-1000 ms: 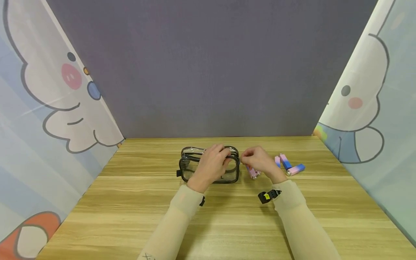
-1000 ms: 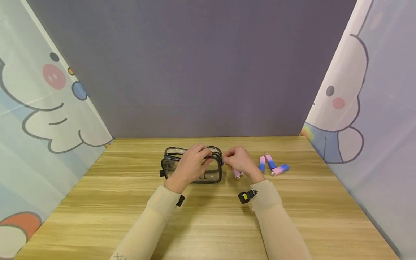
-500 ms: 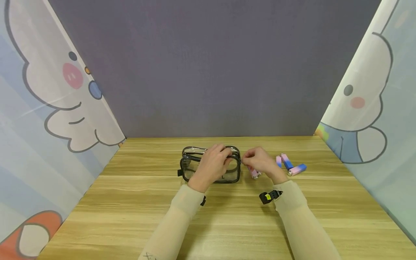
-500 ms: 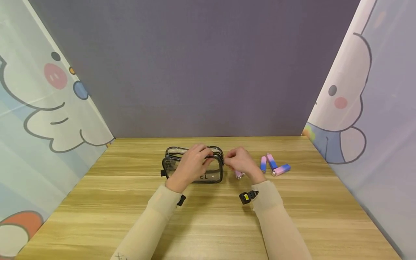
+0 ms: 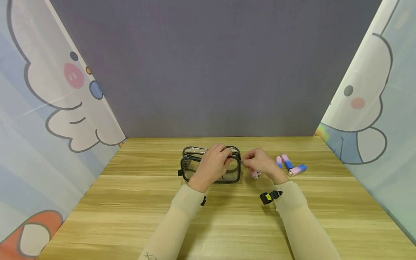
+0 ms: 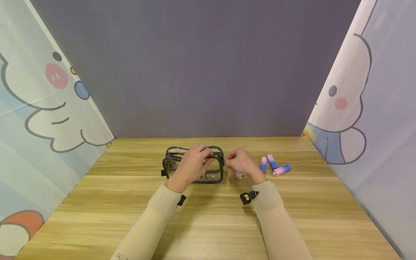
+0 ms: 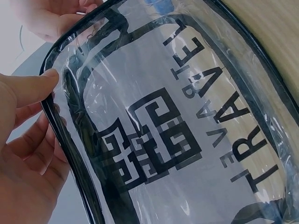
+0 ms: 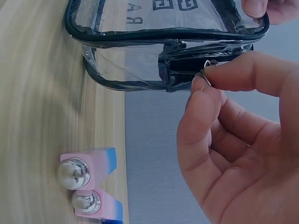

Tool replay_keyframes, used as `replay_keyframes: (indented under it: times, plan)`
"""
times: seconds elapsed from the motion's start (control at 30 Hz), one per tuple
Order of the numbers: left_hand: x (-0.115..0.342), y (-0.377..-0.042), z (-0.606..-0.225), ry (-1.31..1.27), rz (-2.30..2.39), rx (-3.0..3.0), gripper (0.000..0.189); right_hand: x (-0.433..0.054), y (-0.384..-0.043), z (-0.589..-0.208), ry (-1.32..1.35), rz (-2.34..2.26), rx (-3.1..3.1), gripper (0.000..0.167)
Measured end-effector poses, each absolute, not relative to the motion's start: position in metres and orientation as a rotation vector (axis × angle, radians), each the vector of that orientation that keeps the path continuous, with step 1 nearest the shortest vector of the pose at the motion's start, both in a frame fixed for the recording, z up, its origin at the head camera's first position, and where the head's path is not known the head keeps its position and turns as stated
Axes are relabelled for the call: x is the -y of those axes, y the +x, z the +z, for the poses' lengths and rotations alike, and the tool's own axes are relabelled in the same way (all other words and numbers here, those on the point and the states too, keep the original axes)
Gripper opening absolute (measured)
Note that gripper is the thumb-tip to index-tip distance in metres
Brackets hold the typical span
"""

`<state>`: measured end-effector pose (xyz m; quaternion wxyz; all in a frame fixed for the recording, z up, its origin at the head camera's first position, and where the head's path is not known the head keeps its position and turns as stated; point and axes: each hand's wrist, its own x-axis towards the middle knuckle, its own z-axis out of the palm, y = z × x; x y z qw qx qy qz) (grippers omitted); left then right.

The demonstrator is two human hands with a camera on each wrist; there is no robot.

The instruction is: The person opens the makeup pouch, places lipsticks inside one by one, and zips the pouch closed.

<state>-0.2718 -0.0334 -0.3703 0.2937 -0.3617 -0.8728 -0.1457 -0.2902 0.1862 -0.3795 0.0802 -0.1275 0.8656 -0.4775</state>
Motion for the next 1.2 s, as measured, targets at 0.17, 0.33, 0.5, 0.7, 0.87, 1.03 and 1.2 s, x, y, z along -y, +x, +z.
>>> replay_keyframes:
  times: [0.17, 0.33, 0.5, 0.7, 0.87, 1.03, 1.2]
  plan:
    - [0.033, -0.272, -0.371, -0.959, -0.395, 2.315, 0.011, -0.186, -0.291, -0.382, -0.377, -1.443, -2.565, 0.014]
    - [0.034, -0.271, -0.372, -0.959, -0.391, 2.326, 0.009, -0.186, -0.292, -0.385, -0.348, -1.433, -2.553, 0.016]
    - [0.034, -0.271, -0.374, -0.963, -0.381, 2.329, 0.009, -0.187, -0.291, -0.39, -0.341, -1.403, -2.567, 0.02]
    - [0.035, -0.272, -0.374, -0.973, -0.389, 2.294, 0.011, -0.187, -0.293, -0.393, -0.345, -1.384, -2.571, 0.02]
    - [0.036, -0.273, -0.374, -0.971, -0.391, 2.279, 0.012, -0.187, -0.295, -0.396, -0.336, -1.379, -2.557, 0.019]
    - [0.036, -0.273, -0.373, -0.978, -0.392, 2.28, 0.011, -0.187, -0.296, -0.397, -0.341, -1.384, -2.546, 0.017]
    - [0.04, -0.272, -0.372, -0.988, -0.395, 2.275, 0.01, -0.188, -0.297, -0.395, -0.348, -1.387, -2.544, 0.018]
